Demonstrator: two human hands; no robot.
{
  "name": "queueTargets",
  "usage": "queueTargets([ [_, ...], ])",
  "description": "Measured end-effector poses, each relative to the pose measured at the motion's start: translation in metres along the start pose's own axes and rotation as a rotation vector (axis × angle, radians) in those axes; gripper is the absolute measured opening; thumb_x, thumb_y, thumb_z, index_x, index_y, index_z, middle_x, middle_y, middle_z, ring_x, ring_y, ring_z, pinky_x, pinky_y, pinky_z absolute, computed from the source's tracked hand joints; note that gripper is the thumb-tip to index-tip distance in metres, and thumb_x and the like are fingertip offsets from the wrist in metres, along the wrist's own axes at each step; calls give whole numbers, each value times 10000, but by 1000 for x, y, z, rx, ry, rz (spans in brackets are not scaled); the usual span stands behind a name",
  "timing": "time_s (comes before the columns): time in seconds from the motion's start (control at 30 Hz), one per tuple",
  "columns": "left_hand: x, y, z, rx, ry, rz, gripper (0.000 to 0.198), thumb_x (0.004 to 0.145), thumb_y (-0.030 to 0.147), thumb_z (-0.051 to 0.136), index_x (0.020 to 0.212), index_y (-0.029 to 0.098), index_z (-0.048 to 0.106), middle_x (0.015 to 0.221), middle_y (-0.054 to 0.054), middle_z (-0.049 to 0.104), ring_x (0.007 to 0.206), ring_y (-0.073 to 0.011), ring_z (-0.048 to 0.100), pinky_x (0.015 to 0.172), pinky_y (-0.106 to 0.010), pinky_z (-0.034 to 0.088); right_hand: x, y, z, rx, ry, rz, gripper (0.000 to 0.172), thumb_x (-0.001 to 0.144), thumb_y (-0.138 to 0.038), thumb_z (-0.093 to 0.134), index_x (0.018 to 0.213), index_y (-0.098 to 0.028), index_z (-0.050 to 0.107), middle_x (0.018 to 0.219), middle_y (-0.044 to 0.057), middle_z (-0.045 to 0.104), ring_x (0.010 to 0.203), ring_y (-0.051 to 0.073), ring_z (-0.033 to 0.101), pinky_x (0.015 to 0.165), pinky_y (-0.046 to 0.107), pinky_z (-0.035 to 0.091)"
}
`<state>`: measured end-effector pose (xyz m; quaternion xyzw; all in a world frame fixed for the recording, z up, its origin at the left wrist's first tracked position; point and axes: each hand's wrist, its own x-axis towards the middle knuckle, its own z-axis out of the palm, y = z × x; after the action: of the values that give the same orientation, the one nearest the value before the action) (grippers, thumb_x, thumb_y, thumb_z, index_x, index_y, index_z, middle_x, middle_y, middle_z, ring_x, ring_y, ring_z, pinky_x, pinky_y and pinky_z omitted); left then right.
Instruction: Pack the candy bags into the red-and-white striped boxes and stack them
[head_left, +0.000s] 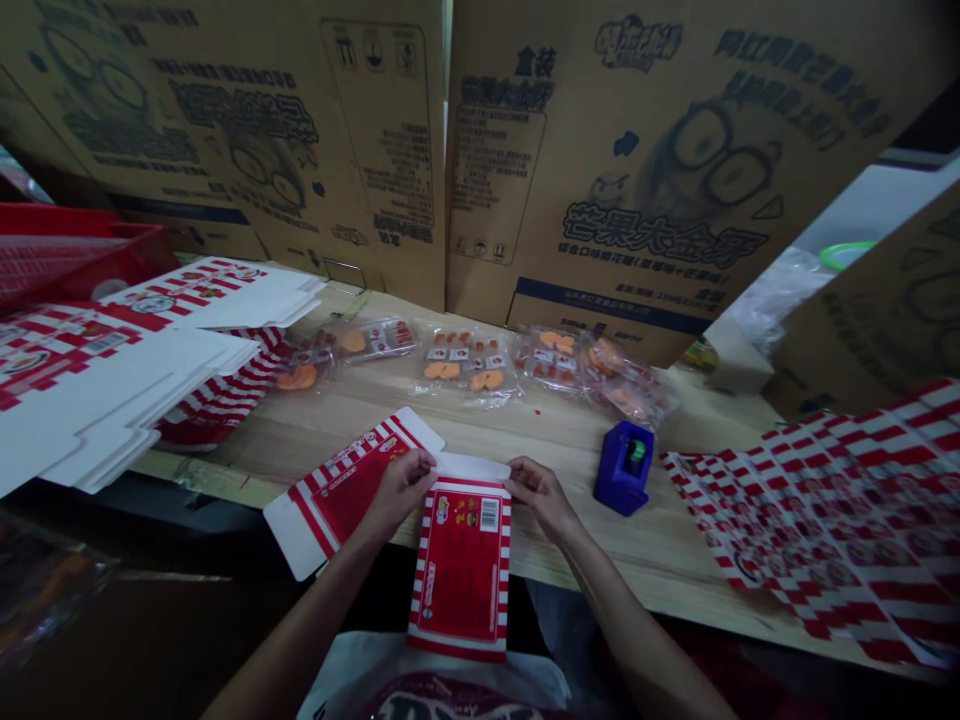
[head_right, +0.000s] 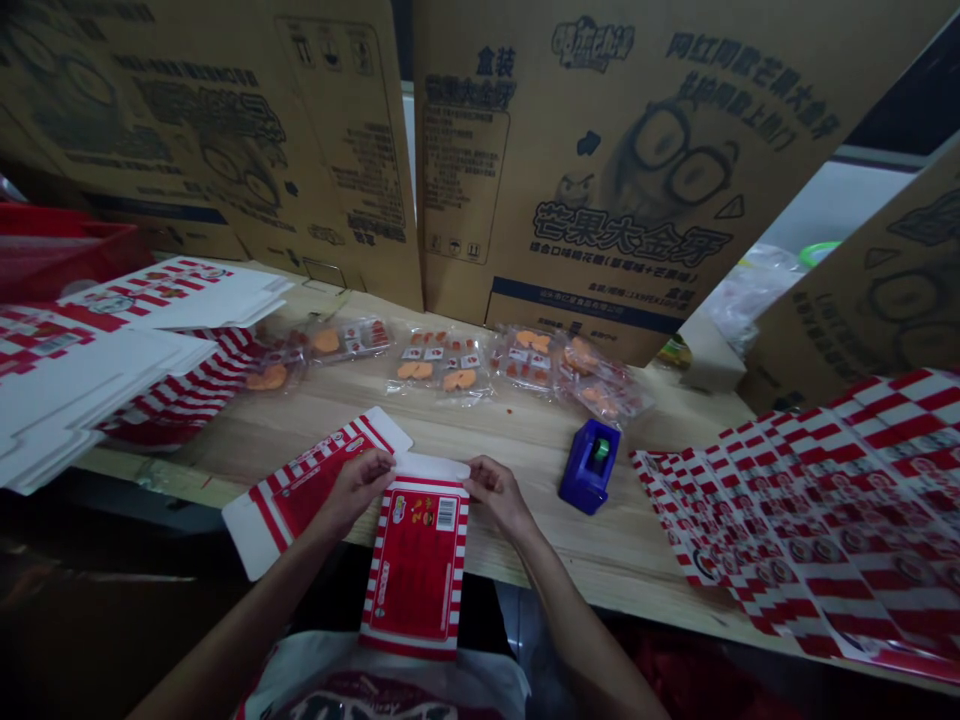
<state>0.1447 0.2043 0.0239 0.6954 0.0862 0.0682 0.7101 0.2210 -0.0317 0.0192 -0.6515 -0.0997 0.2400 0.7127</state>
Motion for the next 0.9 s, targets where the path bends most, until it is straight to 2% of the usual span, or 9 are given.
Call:
queueTargets([
  [0.07, 3, -1, -1, -5, -5, 9, 278, 704, 273, 669, 961, 174, 630, 705, 28, 570, 626, -108, 514, 583, -201, 394, 2, 2, 0, -12, -7, -2, 265, 651, -367, 784, 767, -183, 633, 674, -20, 609, 611, 120, 544, 586, 222, 446],
  [0.13, 5, 0, -3, 18, -63, 4, 300, 722, 287, 646, 997, 168, 630, 732, 13, 587, 653, -119, 537, 606, -214, 413, 4, 4, 0, -49, 5, -33, 251, 658, -369, 779, 710, -180, 622, 642, -25, 598, 587, 114, 528, 568, 217, 422],
  [0.23, 6, 3, -7, 80, -140, -15, 252, 720, 361, 660, 833, 136, 675, 771, -46, 642, 722, -166, 587, 656, -257, 450, 2, 6, -1, -142, 20, -126, 250, 699, -388, 752, 669, -176, 622, 677, 1, 633, 632, 133, 560, 603, 233, 434],
  [0.37, 3, 5, -10, 160, -131, 6, 247, 713, 384, 689, 711, 138, 671, 701, -28, 627, 669, -152, 559, 626, -242, 428, -8, 0, 4, -259, -56, -240, 225, 803, -402, 662, 780, -179, 671, 936, 69, 691, 839, 186, 626, 715, 271, 472],
  [0.47, 1, 7, -7, 266, -114, 54, 297, 774, 383, 631, 603, 142, 642, 602, -5, 581, 604, -130, 511, 578, -225, 385, -14, -5, 12, -337, -15, -270, 252, 862, -397, 585, 756, -182, 663, 854, 60, 686, 781, 175, 618, 680, 266, 472],
  [0.57, 1, 9, -6, 345, -107, 88, 215, 732, 350, 665, 687, 143, 700, 625, -17, 627, 596, -140, 524, 570, -231, 383, -16, -7, 16, -409, 10, -272, 206, 825, -362, 628, 716, -188, 643, 767, 38, 678, 715, 170, 614, 645, 265, 478],
  [0.67, 1, 16, -8, 443, -131, 150, 200, 735, 324, 655, 791, 148, 732, 652, -34, 658, 579, -143, 535, 553, -233, 380, -15, -8, 15, -530, -32, -333, 116, 816, -304, 640, 862, -211, 692, 841, 38, 707, 760, 183, 634, 707, 291, 497],
  [0.77, 2, 24, -10, 511, -152, 189, 185, 768, 304, 607, 732, 155, 710, 576, -6, 605, 519, -118, 481, 511, -215, 330, -11, -12, 13, -584, -16, -383, 178, 814, -270, 628, 965, -232, 714, 861, 39, 726, 721, 182, 640, 694, 298, 500],
  [0.9, 4, 31, -6, 539, -165, 187, 169, 766, 269, 578, 665, 157, 655, 514, 25, 528, 486, -101, 432, 495, -201, 293, -4, -18, 12, -529, -35, -292, 111, 784, -240, 620, 818, -205, 719, 712, 22, 701, 619, 163, 616, 572, 256, 470],
])
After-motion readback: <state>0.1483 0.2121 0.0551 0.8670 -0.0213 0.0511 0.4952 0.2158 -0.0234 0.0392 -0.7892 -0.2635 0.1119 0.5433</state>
